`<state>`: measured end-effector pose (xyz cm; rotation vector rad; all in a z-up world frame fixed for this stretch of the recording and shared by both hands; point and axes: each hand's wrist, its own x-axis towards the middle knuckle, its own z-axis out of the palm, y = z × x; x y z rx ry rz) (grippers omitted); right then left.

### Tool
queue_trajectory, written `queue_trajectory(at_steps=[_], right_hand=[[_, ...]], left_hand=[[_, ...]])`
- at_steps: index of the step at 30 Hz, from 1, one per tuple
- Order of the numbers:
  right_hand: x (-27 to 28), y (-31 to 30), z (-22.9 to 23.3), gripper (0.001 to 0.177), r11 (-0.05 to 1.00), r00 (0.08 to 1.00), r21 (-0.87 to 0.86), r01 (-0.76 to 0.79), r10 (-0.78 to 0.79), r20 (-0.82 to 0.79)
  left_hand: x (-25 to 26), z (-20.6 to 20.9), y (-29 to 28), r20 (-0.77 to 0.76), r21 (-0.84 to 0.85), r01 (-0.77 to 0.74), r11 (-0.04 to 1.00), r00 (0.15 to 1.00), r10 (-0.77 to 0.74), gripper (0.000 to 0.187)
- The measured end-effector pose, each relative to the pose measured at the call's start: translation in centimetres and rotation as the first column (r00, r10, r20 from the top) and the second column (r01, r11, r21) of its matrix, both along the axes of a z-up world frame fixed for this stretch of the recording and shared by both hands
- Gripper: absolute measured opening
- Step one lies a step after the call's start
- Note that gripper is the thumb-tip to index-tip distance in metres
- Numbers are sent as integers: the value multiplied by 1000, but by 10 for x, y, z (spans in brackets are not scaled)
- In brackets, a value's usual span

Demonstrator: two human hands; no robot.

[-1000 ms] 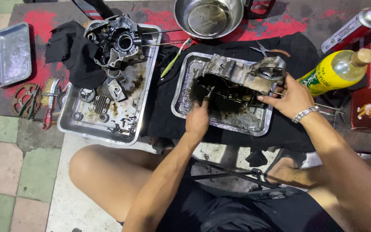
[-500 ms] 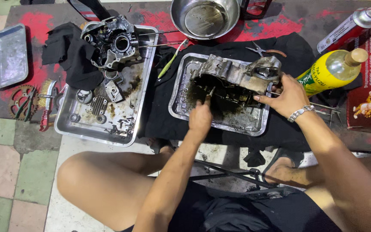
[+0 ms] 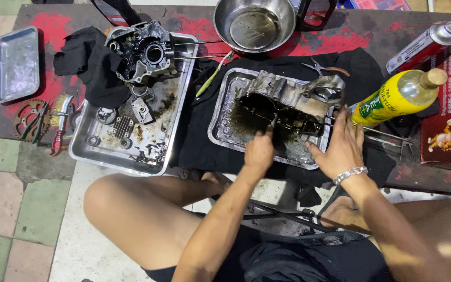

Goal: The person scrubs a disassembled engine casing with a toothbrush and pours a yellow liquid from a bottle into the tray to clean the parts. The person repeatedly scrubs different areas of the casing and pours more liquid as needed.

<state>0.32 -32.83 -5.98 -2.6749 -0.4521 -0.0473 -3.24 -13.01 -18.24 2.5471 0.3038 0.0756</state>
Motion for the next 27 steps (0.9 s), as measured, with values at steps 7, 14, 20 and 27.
queue_trajectory(at_steps=[7, 14, 20, 27], right_hand=[[-36, 13, -13, 104, 988, 1000, -153, -10, 8, -14], [-39, 8, -46, 108, 981, 991, -192, 7, -32, -127], [-45, 5, -43, 95, 998, 999, -31, 54, -53, 5], [-28, 10, -41, 103, 981, 1000, -193, 20, -23, -11]], left_hand=[[2, -3, 4, -55, 85, 67, 994, 997, -63, 60], [-5, -8, 28, -100, 148, 24, 989, 995, -9, 47], [-6, -13, 30, -62, 174, -18, 985, 998, 29, 50], [-11, 6, 22, -16, 54, 81, 995, 997, -80, 56]])
